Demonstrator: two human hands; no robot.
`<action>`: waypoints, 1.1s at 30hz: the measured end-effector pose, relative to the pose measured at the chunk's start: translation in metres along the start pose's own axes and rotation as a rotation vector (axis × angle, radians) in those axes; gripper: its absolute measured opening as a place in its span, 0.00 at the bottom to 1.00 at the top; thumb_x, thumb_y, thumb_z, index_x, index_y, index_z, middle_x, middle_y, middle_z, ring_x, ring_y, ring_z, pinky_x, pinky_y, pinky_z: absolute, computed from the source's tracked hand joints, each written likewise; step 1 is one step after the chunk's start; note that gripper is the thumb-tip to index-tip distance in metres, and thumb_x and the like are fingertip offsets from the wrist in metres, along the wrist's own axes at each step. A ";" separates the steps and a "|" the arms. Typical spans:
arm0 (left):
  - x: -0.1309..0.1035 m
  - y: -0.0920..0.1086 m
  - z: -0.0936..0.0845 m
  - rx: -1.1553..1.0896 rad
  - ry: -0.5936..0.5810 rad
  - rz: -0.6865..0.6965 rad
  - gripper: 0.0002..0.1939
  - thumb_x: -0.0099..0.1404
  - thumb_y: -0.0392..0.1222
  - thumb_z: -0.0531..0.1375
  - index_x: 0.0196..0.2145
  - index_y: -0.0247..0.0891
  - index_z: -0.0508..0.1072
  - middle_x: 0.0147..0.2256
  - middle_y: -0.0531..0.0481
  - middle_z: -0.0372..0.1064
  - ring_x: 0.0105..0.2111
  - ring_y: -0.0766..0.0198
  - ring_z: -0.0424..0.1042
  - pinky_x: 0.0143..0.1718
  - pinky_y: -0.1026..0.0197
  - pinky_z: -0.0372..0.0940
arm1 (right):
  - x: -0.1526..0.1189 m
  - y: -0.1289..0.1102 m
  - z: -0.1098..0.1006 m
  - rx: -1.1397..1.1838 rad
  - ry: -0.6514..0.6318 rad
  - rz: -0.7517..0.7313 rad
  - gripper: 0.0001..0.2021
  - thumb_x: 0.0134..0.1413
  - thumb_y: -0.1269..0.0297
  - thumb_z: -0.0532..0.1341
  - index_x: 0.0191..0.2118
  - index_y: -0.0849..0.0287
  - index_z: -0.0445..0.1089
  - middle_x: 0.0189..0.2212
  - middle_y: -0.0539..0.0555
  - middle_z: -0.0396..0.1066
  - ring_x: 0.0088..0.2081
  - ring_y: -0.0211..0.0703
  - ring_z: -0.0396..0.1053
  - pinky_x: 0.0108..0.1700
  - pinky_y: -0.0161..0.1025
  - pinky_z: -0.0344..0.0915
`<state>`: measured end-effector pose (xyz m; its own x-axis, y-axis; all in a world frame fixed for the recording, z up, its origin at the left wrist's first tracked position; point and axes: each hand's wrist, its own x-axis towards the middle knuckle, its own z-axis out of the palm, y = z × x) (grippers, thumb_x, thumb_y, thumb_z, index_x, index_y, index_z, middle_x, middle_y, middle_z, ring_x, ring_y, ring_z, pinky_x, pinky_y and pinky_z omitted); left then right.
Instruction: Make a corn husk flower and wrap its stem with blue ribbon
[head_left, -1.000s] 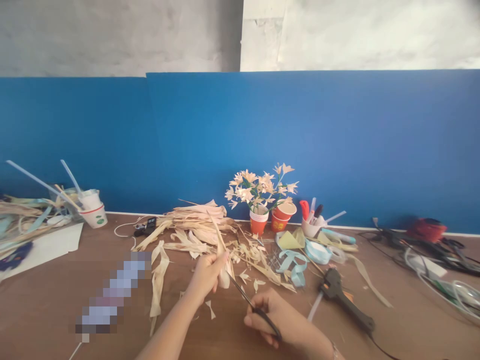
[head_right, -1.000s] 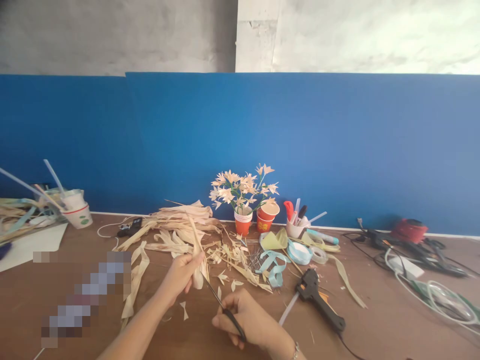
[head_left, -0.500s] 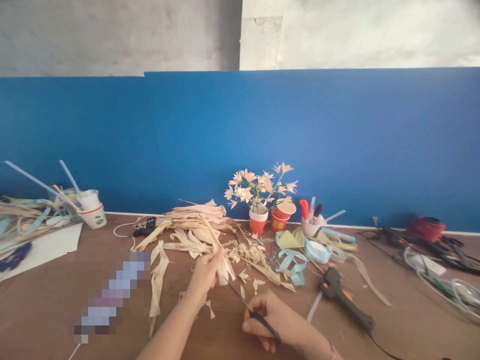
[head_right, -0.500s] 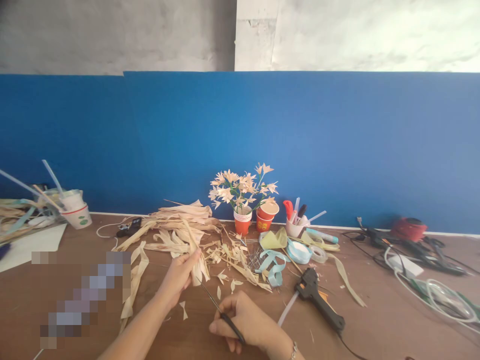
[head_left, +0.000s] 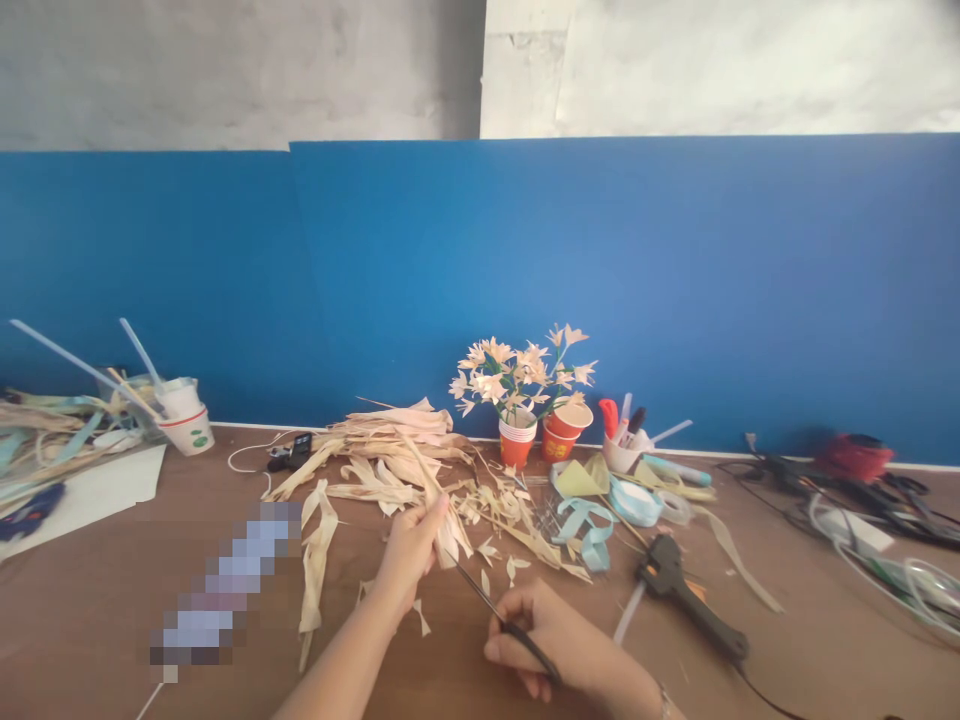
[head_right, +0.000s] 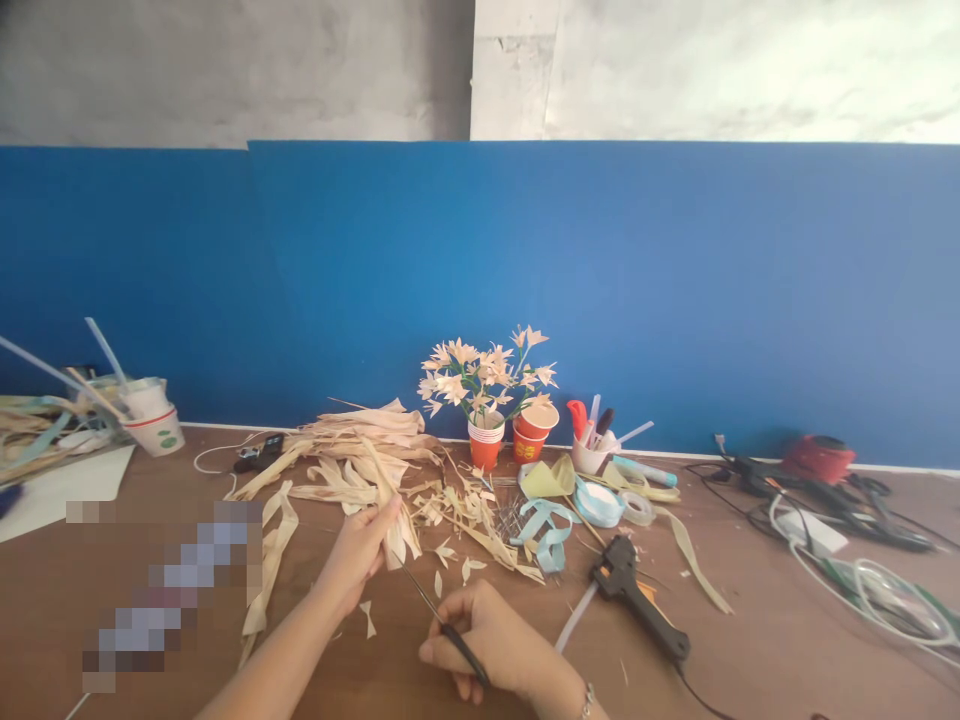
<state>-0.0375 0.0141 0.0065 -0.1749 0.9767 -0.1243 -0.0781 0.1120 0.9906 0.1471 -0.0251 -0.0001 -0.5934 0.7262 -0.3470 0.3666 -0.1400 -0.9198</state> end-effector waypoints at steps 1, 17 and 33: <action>0.000 0.000 0.000 0.001 0.001 -0.002 0.25 0.50 0.63 0.59 0.17 0.37 0.60 0.10 0.62 0.49 0.09 0.77 0.45 0.10 0.71 0.37 | 0.000 0.000 0.000 0.002 0.000 -0.002 0.12 0.45 0.57 0.63 0.25 0.63 0.66 0.11 0.44 0.62 0.12 0.28 0.57 0.14 0.24 0.55; -0.004 0.005 0.002 -0.041 0.020 0.016 0.25 0.51 0.62 0.59 0.16 0.37 0.60 0.10 0.62 0.50 0.09 0.77 0.45 0.10 0.71 0.37 | -0.002 -0.005 0.001 -0.035 0.046 0.006 0.12 0.45 0.57 0.62 0.23 0.62 0.65 0.10 0.43 0.60 0.11 0.27 0.55 0.13 0.24 0.50; -0.008 0.001 0.008 -0.145 0.109 0.039 0.25 0.54 0.61 0.58 0.15 0.39 0.58 0.06 0.61 0.49 0.07 0.76 0.46 0.09 0.71 0.40 | 0.003 -0.001 0.003 -0.022 0.083 0.001 0.11 0.45 0.58 0.62 0.25 0.61 0.64 0.10 0.43 0.61 0.11 0.28 0.55 0.12 0.24 0.50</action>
<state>-0.0286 0.0082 0.0087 -0.2851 0.9533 -0.0993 -0.2090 0.0393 0.9771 0.1428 -0.0247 -0.0006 -0.5318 0.7795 -0.3310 0.3838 -0.1266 -0.9147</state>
